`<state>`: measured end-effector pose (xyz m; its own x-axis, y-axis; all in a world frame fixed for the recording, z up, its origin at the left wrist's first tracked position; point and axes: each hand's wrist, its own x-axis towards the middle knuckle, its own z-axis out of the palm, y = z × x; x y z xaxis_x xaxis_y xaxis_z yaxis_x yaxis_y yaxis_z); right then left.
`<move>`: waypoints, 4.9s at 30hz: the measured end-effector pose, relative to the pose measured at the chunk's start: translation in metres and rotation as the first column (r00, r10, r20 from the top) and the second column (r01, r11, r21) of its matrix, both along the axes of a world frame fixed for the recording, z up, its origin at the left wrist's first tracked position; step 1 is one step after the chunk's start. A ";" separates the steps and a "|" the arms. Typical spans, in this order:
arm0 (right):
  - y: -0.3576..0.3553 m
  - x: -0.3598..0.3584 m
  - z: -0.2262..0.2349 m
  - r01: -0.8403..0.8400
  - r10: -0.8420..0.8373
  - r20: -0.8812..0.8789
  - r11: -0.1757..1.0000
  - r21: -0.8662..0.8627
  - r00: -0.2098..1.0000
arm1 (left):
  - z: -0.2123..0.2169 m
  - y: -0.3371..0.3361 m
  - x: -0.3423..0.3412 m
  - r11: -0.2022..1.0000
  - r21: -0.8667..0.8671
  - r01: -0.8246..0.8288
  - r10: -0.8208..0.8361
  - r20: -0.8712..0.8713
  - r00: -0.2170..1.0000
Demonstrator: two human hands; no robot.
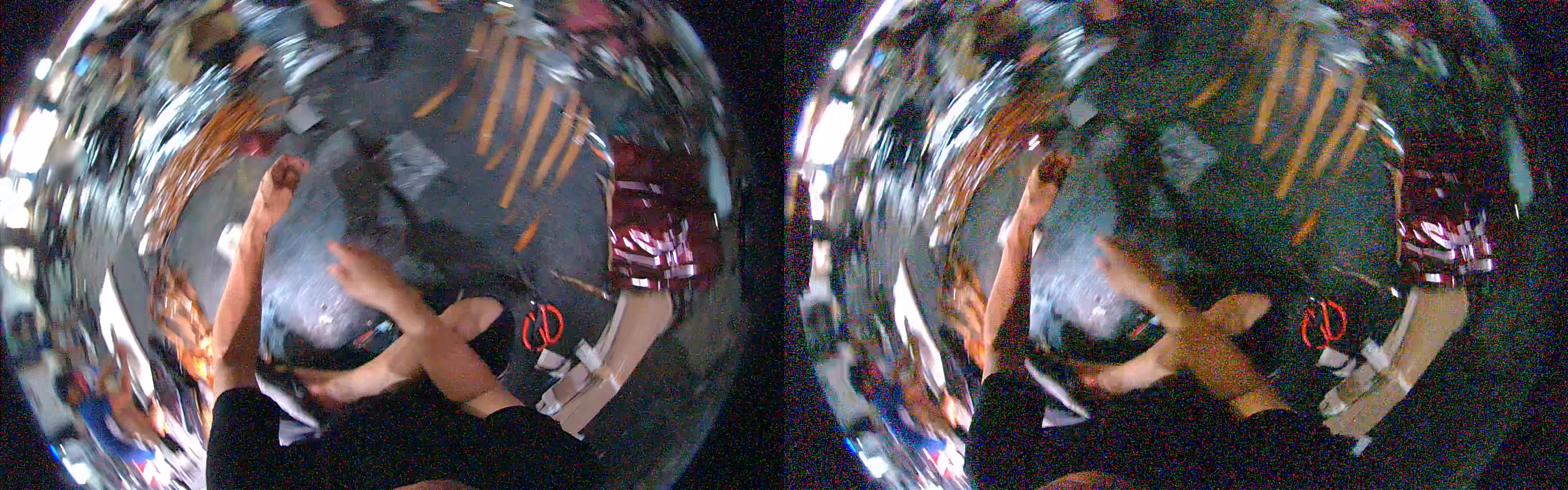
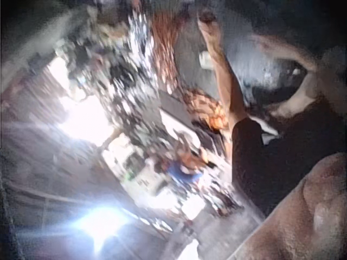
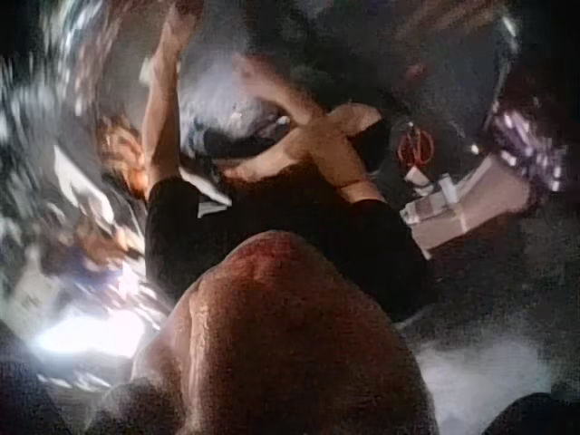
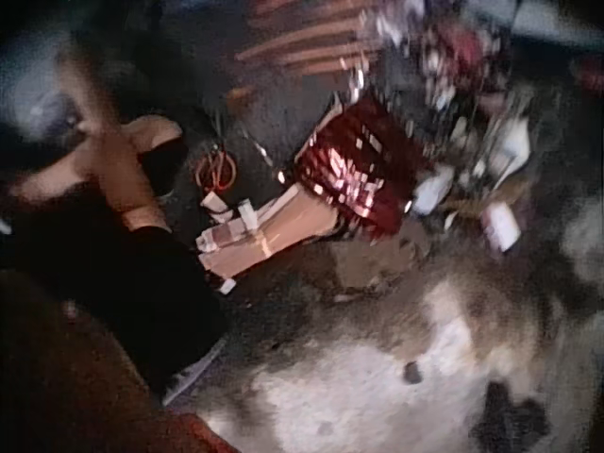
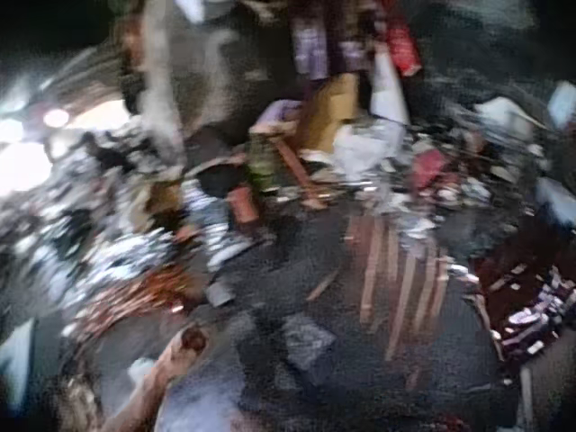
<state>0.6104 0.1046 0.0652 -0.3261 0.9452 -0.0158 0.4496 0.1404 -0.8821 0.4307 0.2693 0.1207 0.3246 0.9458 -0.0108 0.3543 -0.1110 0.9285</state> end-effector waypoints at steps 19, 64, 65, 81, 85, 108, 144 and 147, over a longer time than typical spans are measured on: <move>-0.018 -0.027 0.031 -0.049 0.052 0.328 0.999 -0.017 0.943 | -0.119 -0.239 -0.426 0.297 0.219 -0.929 0.835 -0.532 0.141; 0.086 -0.210 0.007 -0.455 0.138 0.630 0.808 0.375 0.764 | -0.101 -0.193 -0.205 0.985 0.116 -0.130 0.162 -0.327 0.931; 0.086 -0.209 0.009 -0.460 0.143 0.635 0.808 0.368 0.759 | -0.102 -0.192 -0.203 0.981 0.155 -0.119 0.165 -0.329 0.930; 0.070 -0.044 0.012 0.070 -0.098 -0.048 0.906 -0.417 0.994 | -0.074 -0.199 -0.194 0.955 0.285 -0.086 0.241 -0.570 0.786; 0.065 -0.046 0.012 0.041 -0.006 0.075 0.877 -0.478 0.997 | -0.075 -0.198 -0.193 0.934 0.349 -0.073 0.269 -0.557 0.786; 0.027 -0.201 0.014 -0.109 0.006 0.280 0.929 0.353 0.960 | -0.126 -0.199 -0.245 0.964 -0.235 -0.124 0.160 0.141 0.977; -0.033 -0.316 -0.058 -0.745 0.678 0.553 0.651 -0.145 0.485 | -0.084 -0.273 -0.375 0.740 -0.426 -0.521 0.458 -0.249 0.854; -0.039 -0.348 -0.046 -0.813 0.738 0.541 0.560 -0.160 0.403 | -0.085 -0.265 -0.366 0.724 -0.328 -0.607 0.576 -0.197 0.793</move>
